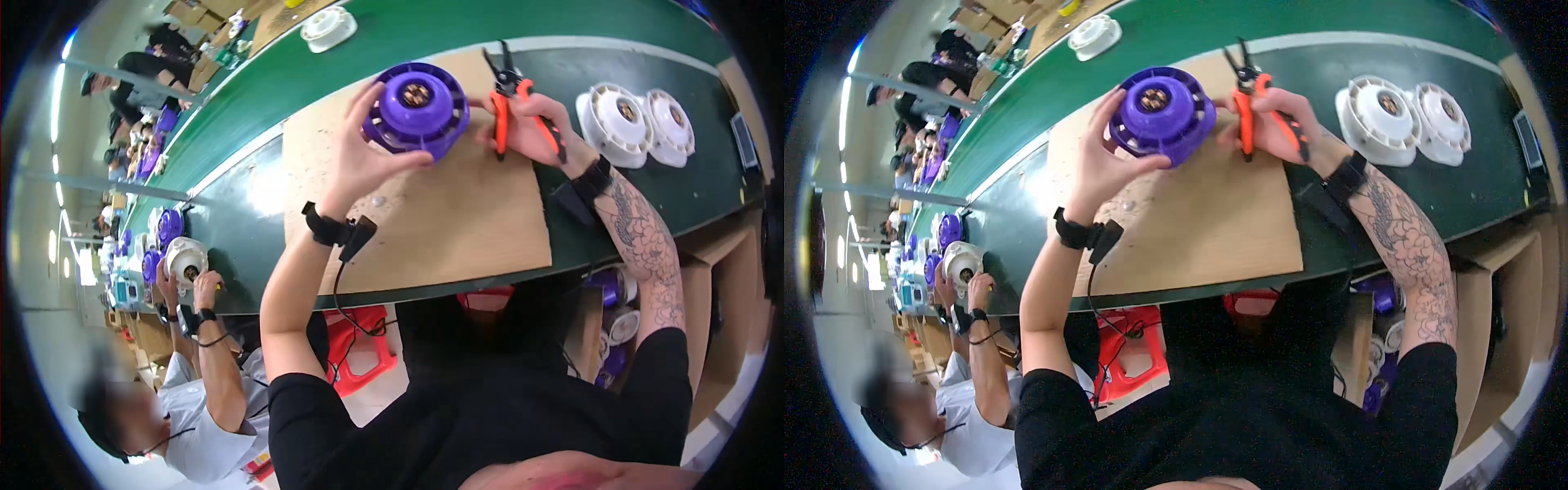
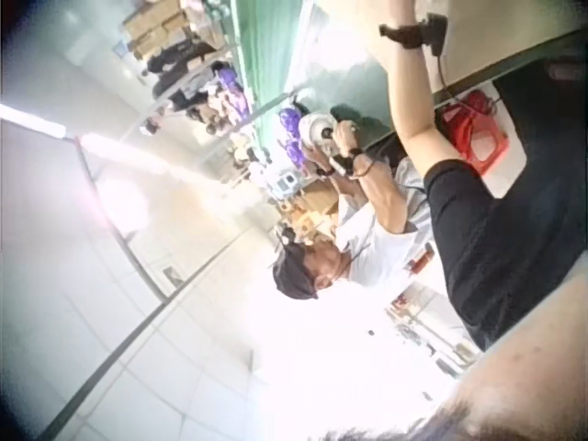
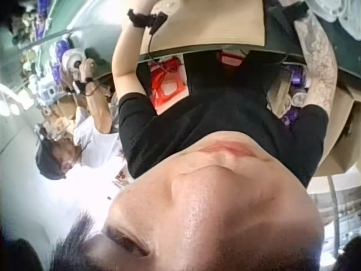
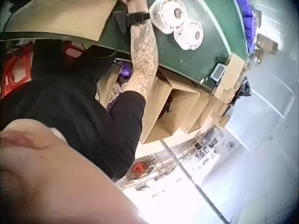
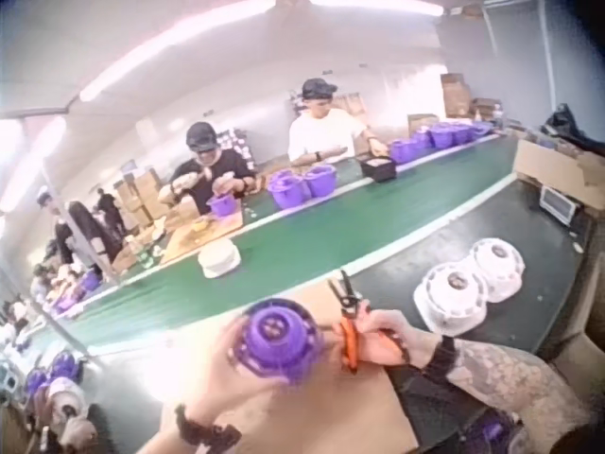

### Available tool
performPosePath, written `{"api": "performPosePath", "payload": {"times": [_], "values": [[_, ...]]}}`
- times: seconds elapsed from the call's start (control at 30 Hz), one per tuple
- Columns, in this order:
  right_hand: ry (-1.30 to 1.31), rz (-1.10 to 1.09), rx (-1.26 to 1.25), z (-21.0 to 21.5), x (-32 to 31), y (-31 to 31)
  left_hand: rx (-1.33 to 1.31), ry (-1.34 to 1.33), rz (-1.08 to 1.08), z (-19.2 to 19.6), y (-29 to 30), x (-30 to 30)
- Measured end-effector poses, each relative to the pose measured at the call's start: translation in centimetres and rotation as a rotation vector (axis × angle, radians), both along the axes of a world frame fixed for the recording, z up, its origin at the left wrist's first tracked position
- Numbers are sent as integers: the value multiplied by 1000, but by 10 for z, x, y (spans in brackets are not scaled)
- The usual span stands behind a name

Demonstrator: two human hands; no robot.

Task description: The person uses pliers to manipulate wires inside white plastic fan housings on a workbench. They repeatedly insert and adjust components within the central hub of the housings, handling them one at a time.

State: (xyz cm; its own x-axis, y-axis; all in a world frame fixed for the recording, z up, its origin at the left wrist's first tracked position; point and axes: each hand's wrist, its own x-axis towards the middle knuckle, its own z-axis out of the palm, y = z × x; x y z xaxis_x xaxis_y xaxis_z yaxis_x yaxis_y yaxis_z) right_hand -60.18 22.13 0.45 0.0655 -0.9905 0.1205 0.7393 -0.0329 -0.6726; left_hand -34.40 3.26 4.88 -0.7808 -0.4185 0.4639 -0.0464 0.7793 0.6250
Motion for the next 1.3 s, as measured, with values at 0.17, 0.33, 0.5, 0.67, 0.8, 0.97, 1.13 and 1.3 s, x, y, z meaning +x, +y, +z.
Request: {"api": "performPosePath", "payload": {"times": [0.17,0.33,0.5,0.67,0.8,0.97,1.13,1.3], "values": [[214,-61,104,0,-2,5,-187,194,-28,8,27,-16],[234,-132,28,12,18,7,472,233,-198,-10,15,-14],[346,-87,-3,10,20,13,719,301,-241,-1,25,-4],[903,-141,99,34,47,19,730,269,-131,-7,17,6],[1897,-409,-47,65,61,17,656,194,-107,-10,2,16],[2431,-629,-330,101,70,14,785,172,-110,-27,-12,23],[2692,-480,-318,138,91,14,918,117,-189,-23,-14,22],[2829,-344,-339,161,105,14,861,143,-197,-23,-12,18]]}}
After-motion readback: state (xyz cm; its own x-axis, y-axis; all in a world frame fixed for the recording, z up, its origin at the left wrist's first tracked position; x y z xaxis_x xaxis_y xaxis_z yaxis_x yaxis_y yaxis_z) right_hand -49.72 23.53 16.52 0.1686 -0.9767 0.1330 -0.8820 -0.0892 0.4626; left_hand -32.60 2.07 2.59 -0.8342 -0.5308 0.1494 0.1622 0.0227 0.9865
